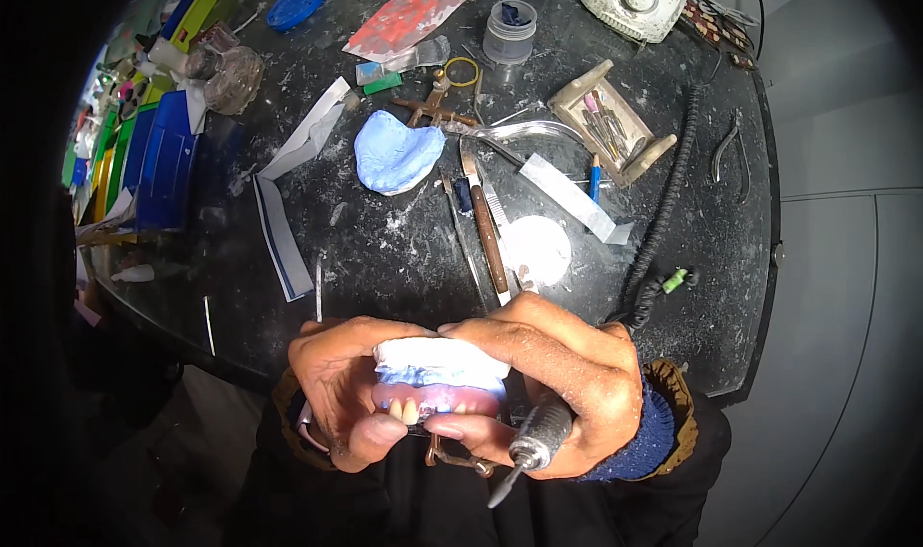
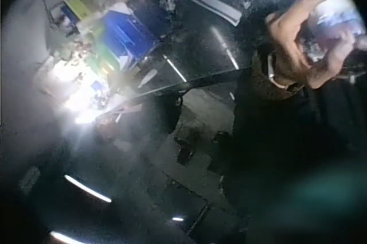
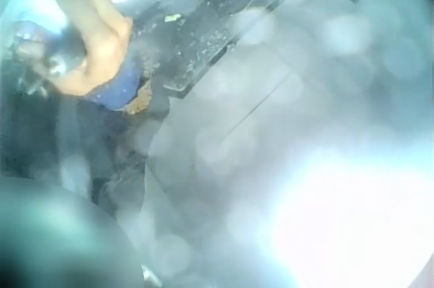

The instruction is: The person trims and polishes the surfaces of a denture using a rotary tool, then fits the denture onto a dental model to check the alignment.

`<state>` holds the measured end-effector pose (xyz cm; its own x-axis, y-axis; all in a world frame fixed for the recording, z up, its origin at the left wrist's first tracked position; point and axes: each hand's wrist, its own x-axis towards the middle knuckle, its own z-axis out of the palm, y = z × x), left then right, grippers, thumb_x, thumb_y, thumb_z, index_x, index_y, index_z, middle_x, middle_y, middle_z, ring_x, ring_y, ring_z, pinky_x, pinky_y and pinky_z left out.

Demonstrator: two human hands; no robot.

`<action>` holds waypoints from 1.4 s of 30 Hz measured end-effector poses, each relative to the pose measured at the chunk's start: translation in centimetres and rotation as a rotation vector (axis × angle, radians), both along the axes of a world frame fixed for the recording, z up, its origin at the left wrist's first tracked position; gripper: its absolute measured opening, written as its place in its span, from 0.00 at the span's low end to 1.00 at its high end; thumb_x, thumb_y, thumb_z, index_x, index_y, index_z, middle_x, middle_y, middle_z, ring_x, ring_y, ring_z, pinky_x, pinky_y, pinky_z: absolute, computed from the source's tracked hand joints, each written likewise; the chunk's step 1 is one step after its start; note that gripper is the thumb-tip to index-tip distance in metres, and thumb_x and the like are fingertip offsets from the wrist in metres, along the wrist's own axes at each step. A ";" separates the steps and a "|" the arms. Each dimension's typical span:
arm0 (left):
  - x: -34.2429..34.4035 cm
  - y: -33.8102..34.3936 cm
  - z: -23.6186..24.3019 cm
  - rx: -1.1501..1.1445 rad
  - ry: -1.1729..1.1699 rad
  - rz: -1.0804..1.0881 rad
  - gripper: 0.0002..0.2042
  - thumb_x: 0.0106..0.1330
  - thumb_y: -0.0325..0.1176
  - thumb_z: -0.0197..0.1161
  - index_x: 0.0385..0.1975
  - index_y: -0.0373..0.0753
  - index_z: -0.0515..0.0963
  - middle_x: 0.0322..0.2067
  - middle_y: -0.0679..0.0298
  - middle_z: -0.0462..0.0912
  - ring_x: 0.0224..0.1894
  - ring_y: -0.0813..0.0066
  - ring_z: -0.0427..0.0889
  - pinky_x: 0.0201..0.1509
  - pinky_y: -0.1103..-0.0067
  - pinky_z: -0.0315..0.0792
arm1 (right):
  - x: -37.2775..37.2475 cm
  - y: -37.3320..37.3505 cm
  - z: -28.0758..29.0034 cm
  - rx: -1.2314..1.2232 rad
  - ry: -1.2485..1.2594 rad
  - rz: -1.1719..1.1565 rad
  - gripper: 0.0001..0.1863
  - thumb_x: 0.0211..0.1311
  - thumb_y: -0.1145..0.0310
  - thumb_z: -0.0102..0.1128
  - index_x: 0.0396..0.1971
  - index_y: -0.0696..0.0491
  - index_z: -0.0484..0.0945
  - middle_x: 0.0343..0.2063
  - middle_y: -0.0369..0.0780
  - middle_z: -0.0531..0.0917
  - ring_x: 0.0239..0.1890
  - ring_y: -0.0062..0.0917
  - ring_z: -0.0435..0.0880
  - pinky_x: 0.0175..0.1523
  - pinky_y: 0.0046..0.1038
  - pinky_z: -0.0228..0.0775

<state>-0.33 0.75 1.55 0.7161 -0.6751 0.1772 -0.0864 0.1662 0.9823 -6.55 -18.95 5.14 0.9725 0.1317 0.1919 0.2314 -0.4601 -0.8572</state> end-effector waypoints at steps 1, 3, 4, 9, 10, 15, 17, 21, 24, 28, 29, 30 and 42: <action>0.0 0.1 0.0 -0.006 0.001 -0.003 0.23 0.51 0.36 0.68 0.42 0.23 0.75 0.30 0.52 0.84 0.33 0.68 0.85 0.38 0.79 0.79 | 0.2 0.0 0.4 0.014 -0.009 0.016 0.27 0.41 0.60 0.76 0.38 0.64 0.80 0.26 0.44 0.81 0.22 0.22 0.80 0.24 0.19 0.67; -0.1 0.0 -0.2 -0.012 -0.001 -0.001 0.24 0.50 0.36 0.69 0.43 0.23 0.75 0.31 0.52 0.84 0.33 0.68 0.85 0.38 0.80 0.78 | 0.3 0.1 0.6 0.029 -0.019 0.037 0.24 0.41 0.67 0.76 0.38 0.64 0.79 0.28 0.45 0.81 0.23 0.25 0.82 0.25 0.20 0.70; -0.2 -0.3 -0.6 -0.118 0.030 0.041 0.25 0.49 0.36 0.71 0.42 0.24 0.75 0.31 0.51 0.84 0.34 0.67 0.85 0.37 0.80 0.78 | 0.4 -0.1 0.5 0.053 -0.033 0.031 0.25 0.40 0.67 0.77 0.38 0.65 0.79 0.28 0.45 0.81 0.23 0.25 0.82 0.26 0.20 0.70; -0.2 -0.5 -1.1 -0.196 -0.031 0.107 0.25 0.48 0.36 0.73 0.40 0.23 0.75 0.31 0.49 0.83 0.31 0.68 0.85 0.32 0.80 0.78 | 0.4 -0.6 0.6 0.053 -0.037 0.029 0.27 0.38 0.67 0.78 0.39 0.67 0.78 0.31 0.47 0.81 0.28 0.25 0.82 0.29 0.21 0.71; -0.2 -0.5 -1.2 -0.198 -0.029 0.111 0.25 0.48 0.36 0.73 0.40 0.23 0.75 0.31 0.49 0.83 0.31 0.68 0.85 0.32 0.80 0.78 | 0.3 -0.5 1.0 0.045 0.023 0.030 0.29 0.38 0.67 0.77 0.41 0.68 0.78 0.32 0.49 0.81 0.29 0.27 0.83 0.30 0.21 0.72; -0.1 -0.5 -1.1 -0.144 -0.269 0.194 0.23 0.49 0.38 0.71 0.38 0.24 0.76 0.30 0.50 0.83 0.27 0.67 0.85 0.27 0.80 0.78 | 0.3 -0.5 0.8 0.152 0.069 0.056 0.37 0.38 0.58 0.79 0.44 0.69 0.76 0.34 0.50 0.81 0.31 0.30 0.83 0.32 0.23 0.74; -0.2 -0.5 -1.0 -0.121 -0.312 0.207 0.23 0.49 0.38 0.71 0.37 0.24 0.76 0.30 0.51 0.83 0.27 0.66 0.85 0.28 0.79 0.78 | 0.4 -0.5 0.3 0.115 0.008 0.091 0.39 0.37 0.52 0.78 0.44 0.69 0.76 0.34 0.50 0.81 0.31 0.31 0.84 0.33 0.23 0.74; -0.6 -0.9 -1.3 -0.144 -0.355 0.254 0.23 0.49 0.39 0.71 0.37 0.25 0.76 0.30 0.53 0.83 0.27 0.65 0.85 0.29 0.77 0.80 | 0.8 -0.5 0.2 0.087 0.004 0.112 0.34 0.38 0.54 0.78 0.40 0.65 0.79 0.33 0.48 0.81 0.32 0.31 0.84 0.34 0.25 0.76; -0.7 -0.9 -1.3 -0.153 -0.345 0.243 0.23 0.49 0.39 0.71 0.37 0.25 0.76 0.29 0.54 0.82 0.28 0.64 0.85 0.29 0.77 0.80 | 0.7 -0.1 0.1 0.083 -0.009 0.105 0.31 0.38 0.57 0.78 0.39 0.64 0.79 0.33 0.47 0.82 0.32 0.31 0.85 0.33 0.24 0.76; -0.4 -0.9 -1.1 -0.128 -0.349 0.211 0.23 0.49 0.39 0.70 0.37 0.25 0.76 0.29 0.54 0.82 0.28 0.64 0.85 0.29 0.77 0.80 | 0.7 -0.2 0.0 0.107 -0.009 0.096 0.30 0.37 0.59 0.79 0.38 0.64 0.79 0.32 0.46 0.82 0.32 0.31 0.85 0.33 0.24 0.76; -0.4 -0.7 -0.9 -0.104 -0.363 0.198 0.23 0.49 0.39 0.70 0.37 0.25 0.76 0.29 0.53 0.82 0.28 0.64 0.85 0.29 0.77 0.80 | 0.6 -0.2 0.0 0.109 -0.009 0.095 0.30 0.37 0.59 0.79 0.38 0.64 0.79 0.32 0.46 0.82 0.32 0.31 0.85 0.33 0.24 0.76; -0.4 -0.7 -0.8 -0.080 -0.377 0.184 0.23 0.49 0.39 0.70 0.38 0.25 0.76 0.29 0.53 0.82 0.28 0.64 0.85 0.29 0.77 0.80 | 0.6 -0.2 0.0 0.111 -0.011 0.094 0.30 0.37 0.59 0.79 0.38 0.64 0.79 0.32 0.46 0.82 0.32 0.31 0.85 0.33 0.24 0.76; -0.7 -0.1 -1.3 -0.132 -0.240 0.010 0.25 0.57 0.34 0.63 0.44 0.20 0.62 0.38 0.41 0.76 0.36 0.61 0.83 0.39 0.74 0.80 | 0.4 -0.9 -0.1 0.005 -0.085 0.076 0.45 0.27 0.40 0.76 0.41 0.64 0.80 0.31 0.44 0.81 0.25 0.21 0.78 0.28 0.18 0.68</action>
<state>-1.00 0.65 0.21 0.6496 -0.6280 0.4285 -0.3164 0.2892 0.9035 -6.15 -19.85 5.06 0.9398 0.2035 0.2744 0.3378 -0.4339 -0.8352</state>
